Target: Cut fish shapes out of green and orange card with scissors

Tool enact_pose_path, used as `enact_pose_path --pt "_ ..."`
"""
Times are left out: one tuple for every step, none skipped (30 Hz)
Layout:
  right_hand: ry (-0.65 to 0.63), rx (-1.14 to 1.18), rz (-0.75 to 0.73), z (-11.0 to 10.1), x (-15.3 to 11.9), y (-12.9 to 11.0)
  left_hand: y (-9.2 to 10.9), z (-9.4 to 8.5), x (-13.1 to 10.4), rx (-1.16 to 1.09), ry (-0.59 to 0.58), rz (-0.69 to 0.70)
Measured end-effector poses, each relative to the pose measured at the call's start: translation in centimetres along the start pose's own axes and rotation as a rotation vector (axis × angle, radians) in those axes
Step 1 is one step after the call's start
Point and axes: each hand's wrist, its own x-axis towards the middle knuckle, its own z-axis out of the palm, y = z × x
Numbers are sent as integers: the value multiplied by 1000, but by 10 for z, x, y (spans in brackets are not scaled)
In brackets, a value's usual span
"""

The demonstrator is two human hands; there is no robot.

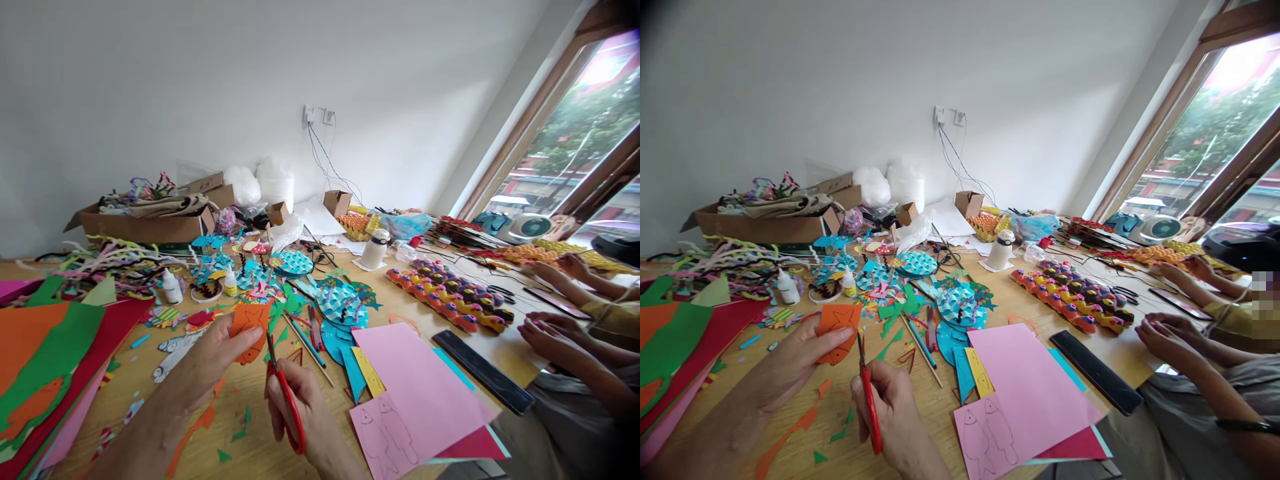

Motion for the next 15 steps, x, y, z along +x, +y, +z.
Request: enact_pose_path --pt "-1 2 -1 0 0 0 0 1 0 3 6 3" --pt "-1 6 -1 0 0 -1 1 1 0 3 9 9" --pt "-1 7 -2 0 0 -1 1 2 0 1 11 15" --pt "-3 6 -2 1 0 -2 1 2 -1 -4 10 21" --pt "-2 1 -3 1 0 -2 1 3 -1 -7 9 27" --pt "-1 -5 -3 1 0 -2 1 4 -1 -10 8 32" --pt "4 -9 -1 1 0 -2 1 4 -1 -13 10 35" --pt "8 -13 -1 0 0 -2 1 4 -1 -17 12 34" --pt "10 -16 -2 0 -1 -1 1 5 -1 -20 13 31" --pt "14 -17 -3 0 0 0 0 5 -1 -21 15 29" --pt "15 -17 -3 0 0 1 0 5 -1 -19 19 29" --pt "15 -16 -1 0 0 2 -1 5 -1 -13 22 32" --pt "14 -15 1 0 0 3 -1 5 -1 -6 24 37" --pt "14 -12 5 0 0 4 -1 5 -1 0 24 41" --pt "16 -9 8 0 0 5 -2 5 0 2 24 45"
